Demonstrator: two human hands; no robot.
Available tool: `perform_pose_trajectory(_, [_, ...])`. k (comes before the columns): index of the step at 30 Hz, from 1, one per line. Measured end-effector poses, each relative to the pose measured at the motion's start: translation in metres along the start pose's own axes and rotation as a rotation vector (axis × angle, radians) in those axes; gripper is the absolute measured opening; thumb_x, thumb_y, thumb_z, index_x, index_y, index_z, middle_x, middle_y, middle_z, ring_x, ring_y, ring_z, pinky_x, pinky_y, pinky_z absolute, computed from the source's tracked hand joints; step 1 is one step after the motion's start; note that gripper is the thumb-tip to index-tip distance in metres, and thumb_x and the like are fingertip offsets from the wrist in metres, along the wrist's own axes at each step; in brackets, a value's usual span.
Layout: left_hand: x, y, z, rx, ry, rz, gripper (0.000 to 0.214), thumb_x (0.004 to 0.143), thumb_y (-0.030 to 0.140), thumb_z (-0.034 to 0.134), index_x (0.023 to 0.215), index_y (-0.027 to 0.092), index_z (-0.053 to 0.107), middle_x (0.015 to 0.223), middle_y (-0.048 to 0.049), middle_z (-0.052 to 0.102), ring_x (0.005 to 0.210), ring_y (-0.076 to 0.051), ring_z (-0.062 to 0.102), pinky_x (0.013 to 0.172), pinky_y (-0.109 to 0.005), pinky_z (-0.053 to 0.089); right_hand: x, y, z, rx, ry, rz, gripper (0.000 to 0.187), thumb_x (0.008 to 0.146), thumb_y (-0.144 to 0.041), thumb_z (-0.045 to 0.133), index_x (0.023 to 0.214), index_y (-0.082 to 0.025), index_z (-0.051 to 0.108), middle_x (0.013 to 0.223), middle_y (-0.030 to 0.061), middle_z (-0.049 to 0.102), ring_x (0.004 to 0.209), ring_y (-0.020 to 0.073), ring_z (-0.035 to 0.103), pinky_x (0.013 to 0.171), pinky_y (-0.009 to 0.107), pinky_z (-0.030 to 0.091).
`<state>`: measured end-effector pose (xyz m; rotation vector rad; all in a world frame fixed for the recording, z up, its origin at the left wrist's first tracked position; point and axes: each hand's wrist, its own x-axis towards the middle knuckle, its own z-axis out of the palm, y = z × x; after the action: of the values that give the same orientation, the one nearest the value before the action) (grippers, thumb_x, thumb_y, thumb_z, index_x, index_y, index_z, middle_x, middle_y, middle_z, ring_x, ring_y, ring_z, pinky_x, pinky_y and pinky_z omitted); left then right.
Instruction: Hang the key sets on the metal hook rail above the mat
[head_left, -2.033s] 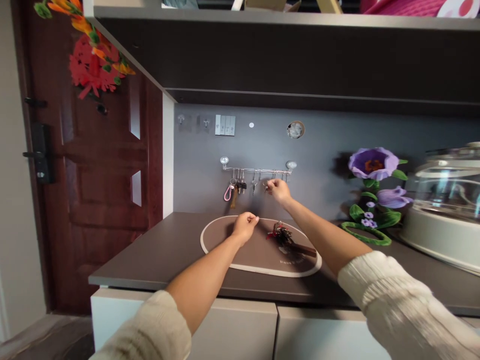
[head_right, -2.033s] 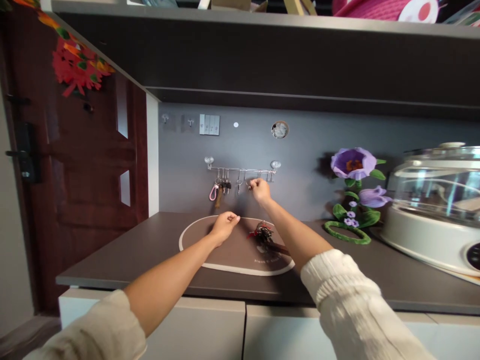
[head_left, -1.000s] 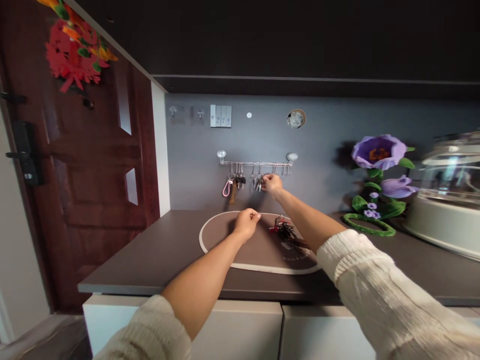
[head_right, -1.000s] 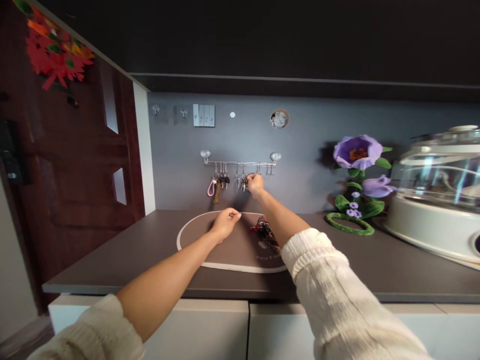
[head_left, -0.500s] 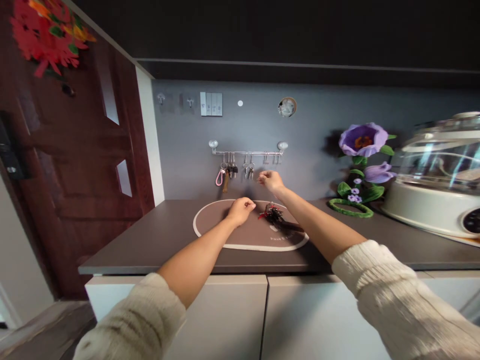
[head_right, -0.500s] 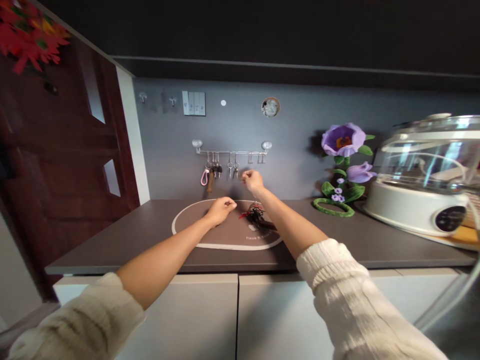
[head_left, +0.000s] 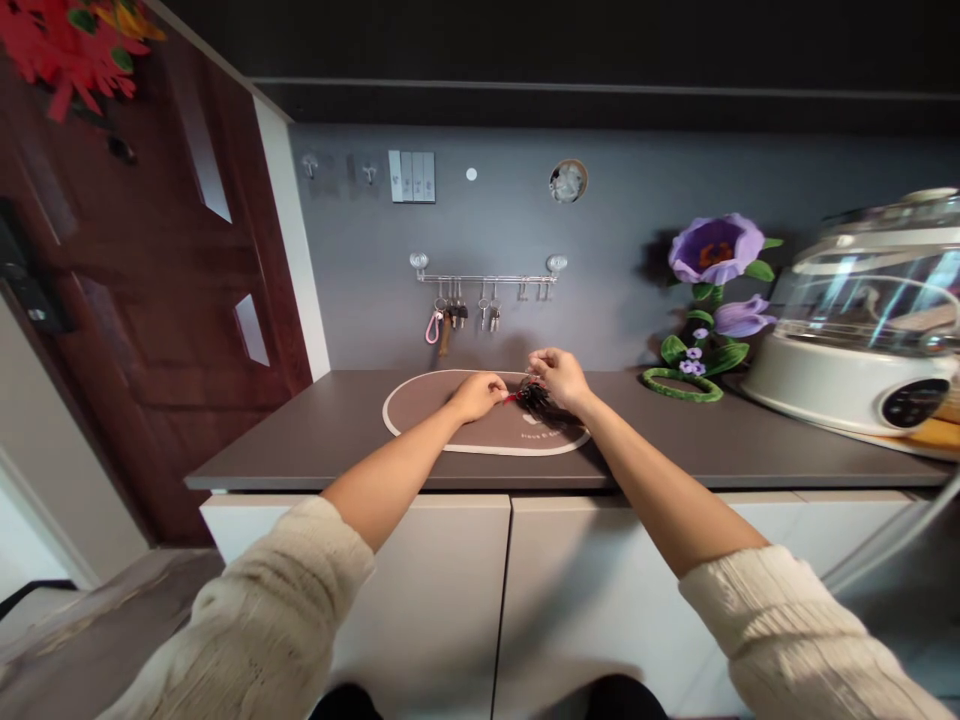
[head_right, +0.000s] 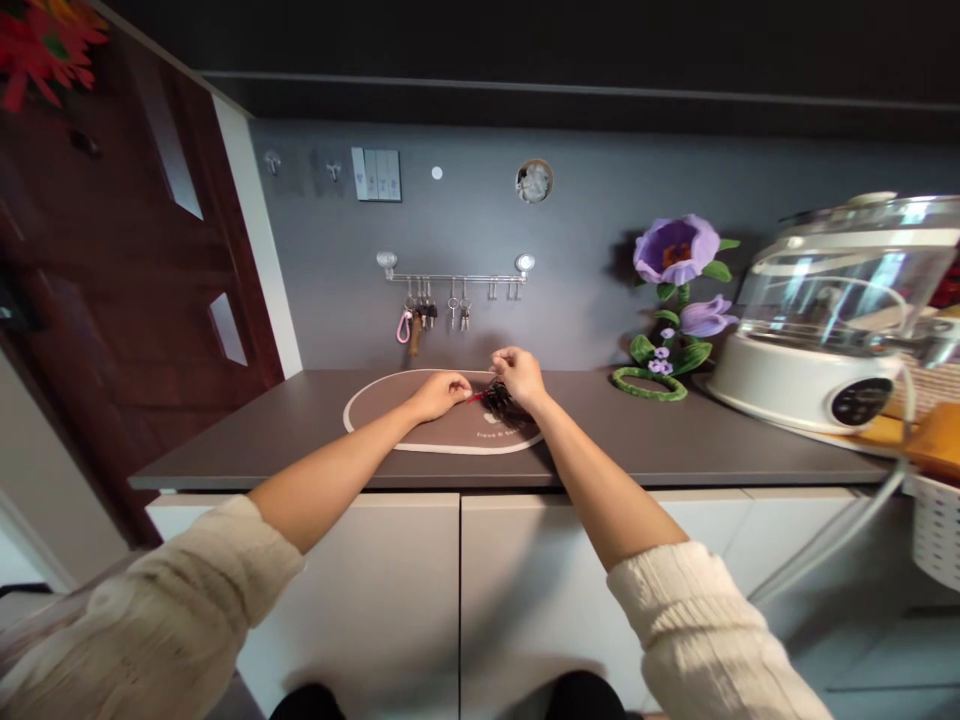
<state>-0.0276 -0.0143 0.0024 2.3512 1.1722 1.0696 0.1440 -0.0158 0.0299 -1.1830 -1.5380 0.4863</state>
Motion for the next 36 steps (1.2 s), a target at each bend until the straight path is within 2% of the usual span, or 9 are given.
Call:
perform_pose_trajectory(4, [0.002,-0.003,0.003,0.043,-0.036,0.031,0.021,0.069,0.031,0.057,0.079,0.015,0.066,0.074,-0.0028,0.063,0.065,-0.012,0.052,0.063,-0.024,0.040,-0.008,-0.002,-0.004,-0.170,-0.006,-0.051,0.011,0.078,-0.018,0.051,0.085,-0.014,0.059,0.075,0.0043,0.066,0.068,0.0104,0.060,0.070,0.023,0.046])
perform_pose_trajectory(8, [0.006,-0.007,0.007,0.051,-0.084,0.023,0.026,0.066,0.038,0.059,0.074,0.015,0.067,0.068,-0.0021,0.063,0.063,-0.012,0.052,0.063,-0.024,0.040,-0.014,-0.008,-0.005,-0.347,-0.013,-0.080,0.014,0.078,-0.016,0.050,0.088,-0.015,0.060,0.078,0.0049,0.067,0.073,0.0116,0.061,0.074,0.023,0.044])
perform_pose_trajectory(14, [0.017,-0.006,0.009,0.063,-0.096,-0.024,0.016,0.066,0.028,0.059,0.069,0.014,0.066,0.068,-0.0026,0.064,0.059,-0.011,0.051,0.063,-0.024,0.041,-0.013,-0.006,-0.005,-0.510,0.004,-0.092,0.021,0.077,-0.011,0.047,0.091,-0.014,0.062,0.082,0.0070,0.068,0.078,0.0136,0.061,0.075,0.022,0.042])
perform_pose_trajectory(19, [0.023,-0.007,0.011,0.074,-0.128,-0.047,0.012,0.068,0.022,0.055,0.067,0.014,0.064,0.063,-0.0012,0.061,0.057,-0.010,0.049,0.064,-0.025,0.040,-0.014,-0.008,-0.004,-0.551,-0.011,-0.092,0.026,0.075,-0.008,0.045,0.094,-0.013,0.061,0.084,0.0076,0.068,0.080,0.0145,0.061,0.076,0.022,0.041])
perform_pose_trajectory(24, [0.019,-0.011,0.012,-0.004,-0.079,-0.127,0.012,0.072,0.023,0.052,0.070,0.015,0.061,0.063,0.0005,0.058,0.058,-0.010,0.046,0.065,-0.024,0.040,-0.014,-0.008,-0.003,-0.564,-0.008,-0.111,0.026,0.075,-0.007,0.045,0.094,-0.014,0.061,0.083,0.0073,0.068,0.080,0.0146,0.061,0.075,0.022,0.041])
perform_pose_trajectory(36, [0.010,-0.004,-0.002,-0.269,0.018,-0.258,0.012,0.078,0.025,0.050,0.072,0.015,0.054,0.059,0.0031,0.049,0.056,-0.008,0.041,0.064,-0.022,0.036,-0.015,-0.009,-0.005,-0.529,-0.012,-0.103,0.025,0.075,-0.009,0.046,0.094,-0.014,0.061,0.078,0.0062,0.067,0.076,0.0139,0.061,0.073,0.022,0.042])
